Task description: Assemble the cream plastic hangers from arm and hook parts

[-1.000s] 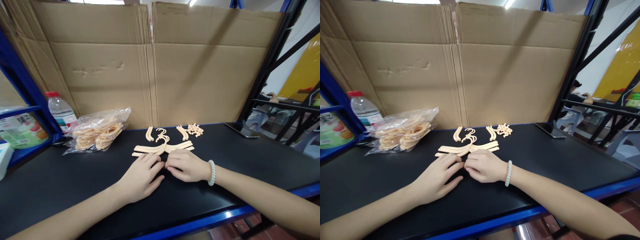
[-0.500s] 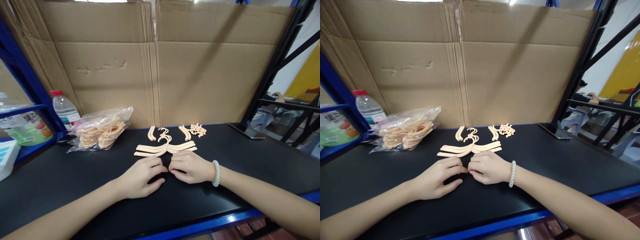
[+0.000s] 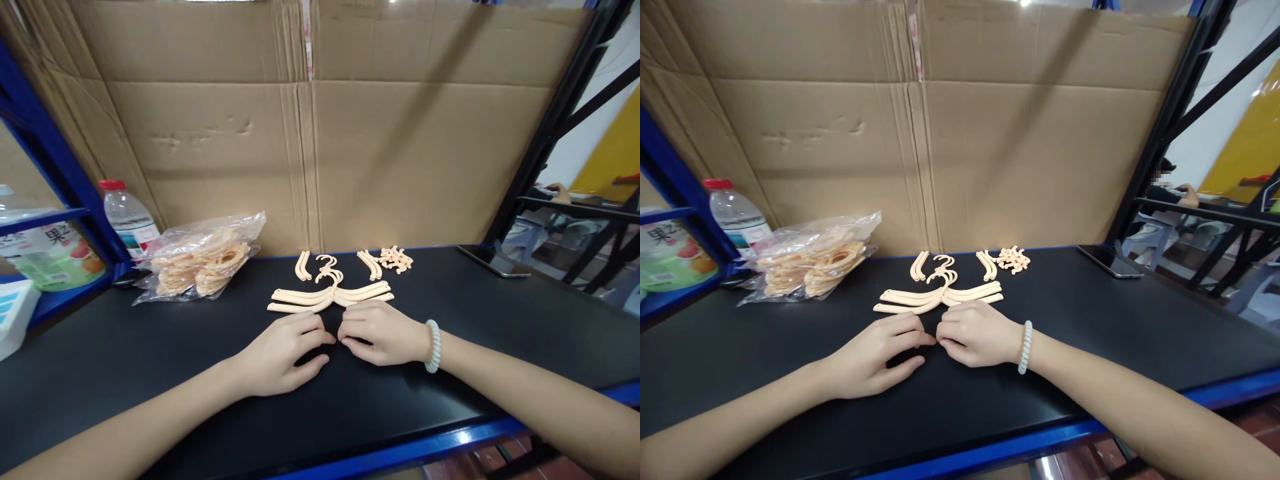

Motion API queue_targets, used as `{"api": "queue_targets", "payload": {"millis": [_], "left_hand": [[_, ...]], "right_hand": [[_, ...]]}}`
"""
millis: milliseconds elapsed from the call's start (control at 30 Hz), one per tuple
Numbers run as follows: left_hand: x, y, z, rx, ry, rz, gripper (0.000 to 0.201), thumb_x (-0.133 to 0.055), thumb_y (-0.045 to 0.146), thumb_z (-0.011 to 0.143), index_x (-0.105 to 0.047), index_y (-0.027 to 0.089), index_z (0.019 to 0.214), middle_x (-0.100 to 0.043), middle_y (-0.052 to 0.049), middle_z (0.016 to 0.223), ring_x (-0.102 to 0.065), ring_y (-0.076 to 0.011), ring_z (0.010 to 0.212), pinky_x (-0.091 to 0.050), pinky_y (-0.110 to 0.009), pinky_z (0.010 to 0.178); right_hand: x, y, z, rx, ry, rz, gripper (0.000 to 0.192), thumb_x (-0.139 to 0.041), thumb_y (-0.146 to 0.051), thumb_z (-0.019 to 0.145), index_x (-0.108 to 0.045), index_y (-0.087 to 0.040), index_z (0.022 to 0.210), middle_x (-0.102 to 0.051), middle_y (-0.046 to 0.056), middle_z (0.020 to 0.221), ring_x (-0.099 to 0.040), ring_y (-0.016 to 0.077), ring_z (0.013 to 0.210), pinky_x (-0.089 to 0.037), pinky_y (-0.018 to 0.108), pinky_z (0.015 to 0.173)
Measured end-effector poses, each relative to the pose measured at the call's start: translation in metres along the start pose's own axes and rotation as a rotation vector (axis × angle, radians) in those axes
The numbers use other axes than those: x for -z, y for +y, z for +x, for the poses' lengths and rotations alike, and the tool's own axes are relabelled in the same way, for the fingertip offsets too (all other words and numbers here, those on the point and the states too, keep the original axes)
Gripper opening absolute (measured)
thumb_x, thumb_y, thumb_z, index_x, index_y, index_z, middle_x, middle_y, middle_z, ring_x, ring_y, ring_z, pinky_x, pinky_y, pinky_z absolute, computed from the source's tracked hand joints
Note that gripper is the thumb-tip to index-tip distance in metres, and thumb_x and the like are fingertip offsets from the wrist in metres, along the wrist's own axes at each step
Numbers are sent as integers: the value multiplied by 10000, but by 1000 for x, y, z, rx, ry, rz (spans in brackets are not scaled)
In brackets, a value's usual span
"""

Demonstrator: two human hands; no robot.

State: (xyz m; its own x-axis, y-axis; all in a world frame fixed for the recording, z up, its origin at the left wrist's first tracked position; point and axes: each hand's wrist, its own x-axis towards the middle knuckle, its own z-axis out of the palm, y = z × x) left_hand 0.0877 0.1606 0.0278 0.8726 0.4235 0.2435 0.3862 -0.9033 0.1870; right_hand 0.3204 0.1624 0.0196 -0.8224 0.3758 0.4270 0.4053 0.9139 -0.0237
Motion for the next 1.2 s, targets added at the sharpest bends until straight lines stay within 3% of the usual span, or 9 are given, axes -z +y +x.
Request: {"api": "queue_targets", "payload": {"millis": [100, 200, 267, 333, 467, 700, 833, 1000, 1200], "left_hand": [[0, -1, -1, -31, 49, -2, 239, -466, 207, 910, -626, 193, 1087, -610, -62, 936, -574, -178, 848, -470, -287, 761], [7, -7, 0, -15, 251, 1, 227, -475, 179, 896, -639, 196, 1053, -610, -69, 986, -576, -178, 903, -467, -289, 804], [17, -17, 4, 54, 405, 10, 214, -475, 191, 889, -641, 184, 1025, -613, -76, 994, -580, -186, 934, -466, -301, 831], [29, -31, 12, 187, 453, 23, 210, -480, 238, 883, -640, 172, 1002, -627, -75, 975, -590, -194, 928, -472, -309, 824], [54, -68, 38, 650, 225, 19, 310, -535, 282, 844, -614, 165, 1120, -661, -57, 1046, -623, -182, 919, -485, -271, 819], [53, -122, 75, 946, -23, -7, 260, -573, 311, 903, -602, 128, 1086, -637, -76, 1067, -631, -201, 923, -532, -376, 796], [41, -136, 78, 990, -70, 1, 304, -569, 322, 910, -567, 154, 1164, -590, -84, 1165, -608, -218, 983, -531, -404, 818], [34, -147, 78, 1003, -35, 61, 308, -574, 320, 907, -565, 165, 1173, -580, -84, 1188, -598, -227, 1015, -522, -410, 838], [30, -149, 77, 1017, -27, 84, 315, -579, 316, 904, -561, 162, 1178, -581, -86, 1183, -601, -225, 1010, -523, -410, 833]], "right_hand": [[0, 1, 0, -18, 22, 26, 187, -448, -159, 891, -619, -157, 814, -591, 29, 708, -520, 147, 650, -376, 262, 604], [3, 12, 1, -87, 126, 60, 165, -466, -147, 886, -615, -167, 817, -610, 29, 724, -536, 147, 679, -393, 253, 632], [9, 27, 5, -188, 212, 52, 155, -482, -145, 881, -615, -168, 806, -627, 33, 736, -549, 147, 690, -400, 250, 645], [16, 47, 13, -316, 201, 19, 144, -490, -138, 881, -626, -163, 841, -645, 30, 754, -558, 136, 673, -402, 240, 641], [26, 90, 45, -428, -6, -43, 179, -513, -118, 877, -659, -162, 972, -680, 32, 842, -595, 129, 720, -408, 223, 662], [3, 139, 92, -457, -220, -104, 279, -598, -28, 785, -710, -180, 991, -692, 62, 938, -629, 179, 853, -428, 246, 697], [-14, 142, 98, -454, -263, -106, 112, -645, -175, 845, -667, -147, 951, -666, 45, 954, -622, 175, 868, -485, 322, 778], [-16, 139, 98, -447, -135, -57, 34, -640, -177, 847, -653, -146, 844, -641, 40, 963, -602, 170, 884, -472, 337, 813], [0, 135, 91, -561, 286, 104, 127, -556, -166, 847, -673, -141, 804, -624, 63, 841, -590, 163, 802, -427, 280, 746]]}}
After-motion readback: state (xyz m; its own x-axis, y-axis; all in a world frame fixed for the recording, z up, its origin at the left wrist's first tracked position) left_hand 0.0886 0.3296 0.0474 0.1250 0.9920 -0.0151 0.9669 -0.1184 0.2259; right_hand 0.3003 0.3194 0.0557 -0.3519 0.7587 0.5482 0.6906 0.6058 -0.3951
